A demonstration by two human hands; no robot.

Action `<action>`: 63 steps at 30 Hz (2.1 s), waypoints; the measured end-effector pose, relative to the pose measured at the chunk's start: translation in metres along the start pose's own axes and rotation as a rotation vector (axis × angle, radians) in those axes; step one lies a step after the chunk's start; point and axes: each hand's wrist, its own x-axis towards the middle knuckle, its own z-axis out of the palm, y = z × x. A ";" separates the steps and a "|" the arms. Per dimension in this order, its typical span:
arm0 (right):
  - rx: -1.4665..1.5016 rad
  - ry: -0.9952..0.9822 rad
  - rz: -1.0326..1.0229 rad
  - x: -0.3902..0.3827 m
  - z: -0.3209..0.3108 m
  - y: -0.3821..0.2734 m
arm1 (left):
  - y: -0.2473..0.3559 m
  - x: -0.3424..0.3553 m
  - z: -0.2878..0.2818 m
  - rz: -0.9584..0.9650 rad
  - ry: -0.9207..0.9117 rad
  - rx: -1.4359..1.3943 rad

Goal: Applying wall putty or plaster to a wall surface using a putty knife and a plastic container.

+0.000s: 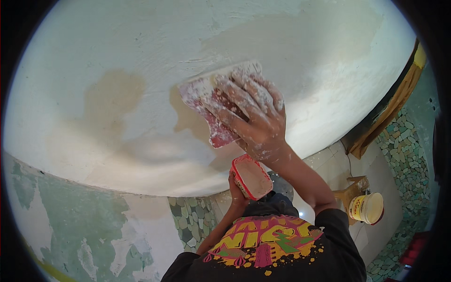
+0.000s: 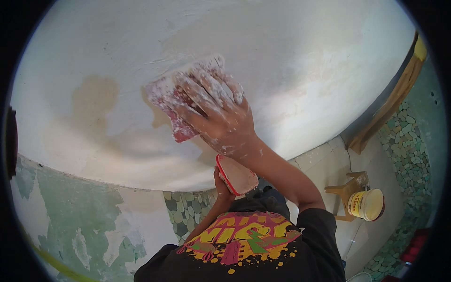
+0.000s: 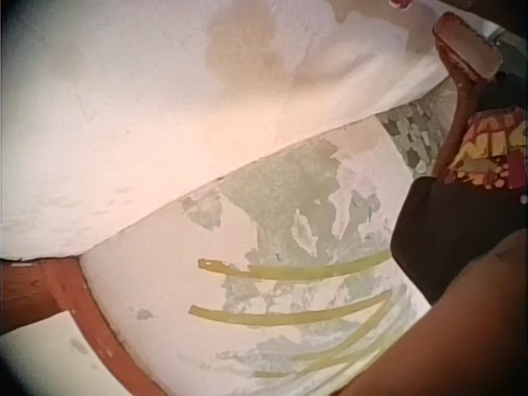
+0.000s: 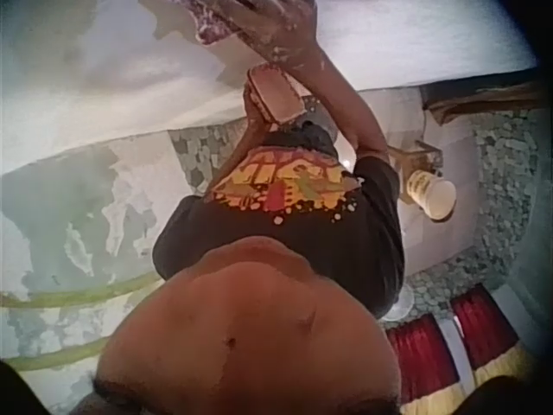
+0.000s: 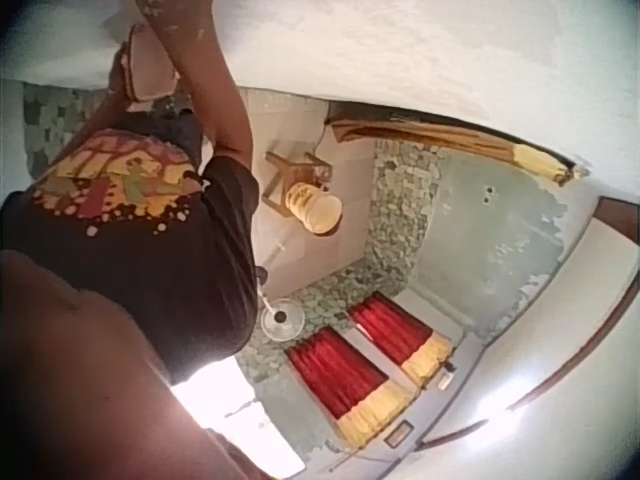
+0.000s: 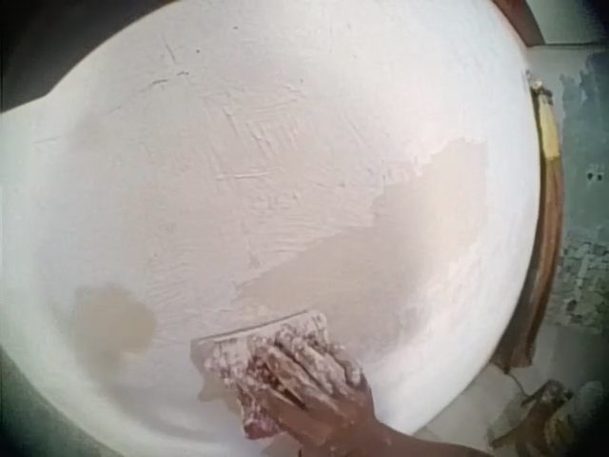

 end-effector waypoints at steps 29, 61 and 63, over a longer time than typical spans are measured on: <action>0.197 0.015 0.032 -0.029 0.012 -0.003 | -0.004 0.032 -0.030 0.034 -0.047 -0.008; 0.043 0.118 0.138 -0.013 0.003 0.017 | -0.004 0.021 -0.015 -0.043 -0.077 -0.005; -0.025 0.101 0.118 -0.043 0.026 0.026 | -0.011 0.027 -0.019 -0.054 -0.088 -0.025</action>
